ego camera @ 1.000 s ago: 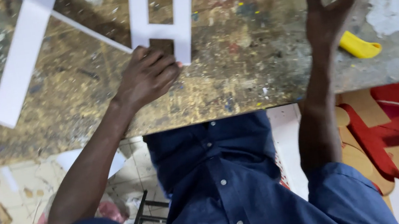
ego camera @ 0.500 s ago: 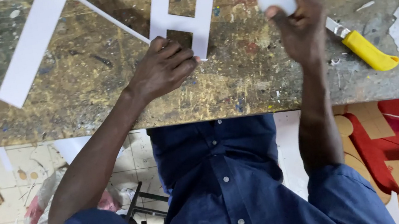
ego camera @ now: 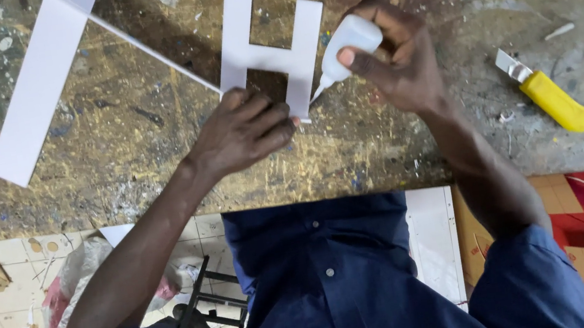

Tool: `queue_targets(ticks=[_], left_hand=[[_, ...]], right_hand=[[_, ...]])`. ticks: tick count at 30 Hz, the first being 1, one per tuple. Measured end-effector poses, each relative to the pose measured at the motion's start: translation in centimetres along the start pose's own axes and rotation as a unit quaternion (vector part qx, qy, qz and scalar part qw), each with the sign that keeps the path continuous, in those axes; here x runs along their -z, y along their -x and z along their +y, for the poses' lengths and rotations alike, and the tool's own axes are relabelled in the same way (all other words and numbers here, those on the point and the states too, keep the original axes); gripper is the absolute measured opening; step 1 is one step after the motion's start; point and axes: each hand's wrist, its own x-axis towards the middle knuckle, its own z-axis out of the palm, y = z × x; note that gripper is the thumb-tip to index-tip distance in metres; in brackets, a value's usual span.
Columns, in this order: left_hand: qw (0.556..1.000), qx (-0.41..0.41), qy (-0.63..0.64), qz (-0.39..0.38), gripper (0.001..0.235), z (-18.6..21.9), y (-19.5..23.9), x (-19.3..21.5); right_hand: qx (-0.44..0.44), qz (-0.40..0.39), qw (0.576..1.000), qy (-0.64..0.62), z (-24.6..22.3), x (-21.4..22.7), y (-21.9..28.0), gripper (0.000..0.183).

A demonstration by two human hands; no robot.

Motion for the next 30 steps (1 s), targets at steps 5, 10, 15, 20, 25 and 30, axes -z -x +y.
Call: queue_targets(ticks=[5, 10, 15, 20, 25, 30], left_hand=[[1.000, -0.011, -0.009, 0.017, 0.035, 0.0, -0.3, 0.0], [0.999, -0.017, 0.020, 0.037, 0.027, -0.6, -2.1, 1.3], [0.999, -0.019, 0.033, 0.023, 0.023, -0.7, -1.9, 1.4], [0.999, -0.017, 0.028, 0.026, 0.016, -0.8, -2.3, 1.7], [0.999, -0.016, 0.037, 0.024, 0.015, -0.8, -2.5, 1.8], [0.999, -0.021, 0.029, 0.014, 0.014, -0.8, -2.4, 1.8]], right_hand=[[-0.007, -0.023, 1.000, -0.003, -0.7, -1.1, -0.3, 0.031], [0.013, -0.033, 0.999, 0.010, -0.2, -1.5, 0.2, 0.031], [-0.025, -0.042, 0.999, 0.020, -3.2, -1.6, -1.0, 0.037], [-0.026, -0.051, 0.997, 0.045, -3.5, -1.6, -1.3, 0.035], [-0.021, -0.050, 0.997, 0.046, -3.2, -1.5, -1.0, 0.036], [-0.031, -0.045, 0.997, 0.048, -3.3, -1.4, -1.0, 0.035]])
